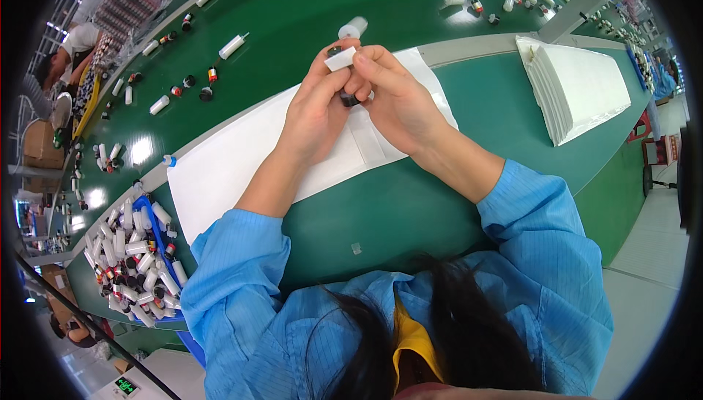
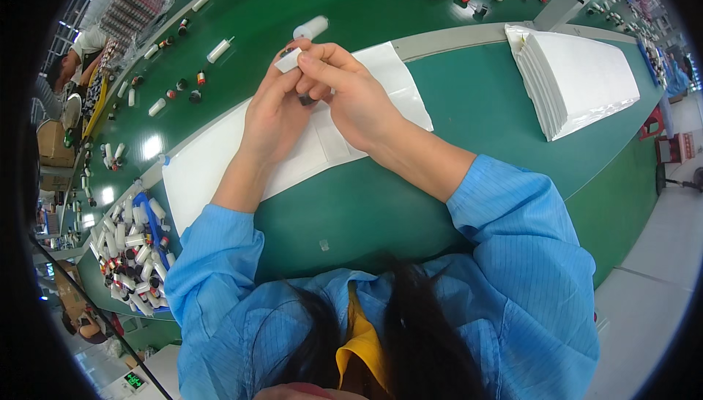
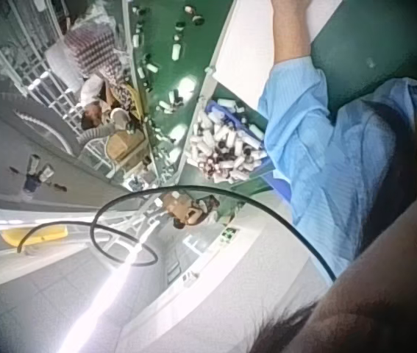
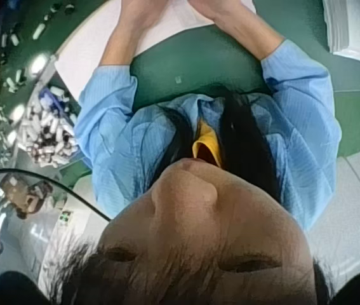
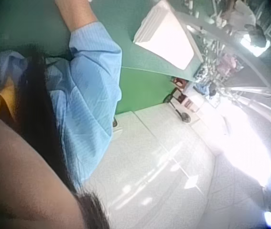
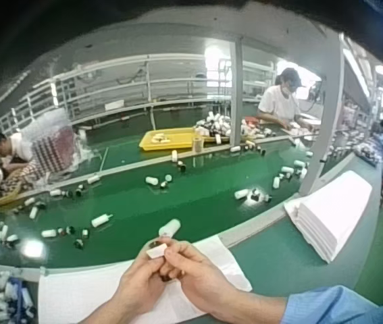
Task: The person assembles small cylindrical parts by hand, fitting plastic sleeves and metal rings together on a production line.
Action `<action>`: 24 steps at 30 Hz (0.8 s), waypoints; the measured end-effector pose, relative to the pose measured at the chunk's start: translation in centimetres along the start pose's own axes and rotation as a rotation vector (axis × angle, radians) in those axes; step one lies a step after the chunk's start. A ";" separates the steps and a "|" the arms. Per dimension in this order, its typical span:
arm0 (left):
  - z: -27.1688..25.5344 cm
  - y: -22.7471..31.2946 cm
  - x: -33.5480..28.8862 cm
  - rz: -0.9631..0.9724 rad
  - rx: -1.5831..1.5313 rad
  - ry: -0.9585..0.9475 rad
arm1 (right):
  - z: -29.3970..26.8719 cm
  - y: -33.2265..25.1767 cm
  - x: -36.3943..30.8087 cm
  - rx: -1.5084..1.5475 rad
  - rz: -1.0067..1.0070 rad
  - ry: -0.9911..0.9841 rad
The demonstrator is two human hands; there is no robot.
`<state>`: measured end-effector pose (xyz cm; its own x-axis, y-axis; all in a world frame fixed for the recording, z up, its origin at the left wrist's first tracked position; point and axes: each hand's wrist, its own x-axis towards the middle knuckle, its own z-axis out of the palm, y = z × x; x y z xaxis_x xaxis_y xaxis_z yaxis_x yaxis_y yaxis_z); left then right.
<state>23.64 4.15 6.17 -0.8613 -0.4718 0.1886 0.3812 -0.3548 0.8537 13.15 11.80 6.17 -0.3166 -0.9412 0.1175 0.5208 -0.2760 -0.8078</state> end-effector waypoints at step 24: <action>-0.5 0.3 0.2 -0.003 -0.096 -0.171 | -0.3 -2.2 0.9 -0.180 0.052 -0.167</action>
<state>23.78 3.55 6.17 -0.9038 -0.3292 0.2733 0.4021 -0.4352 0.8055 11.50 11.65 7.87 -0.1494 -0.9766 0.1548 0.3785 -0.2011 -0.9035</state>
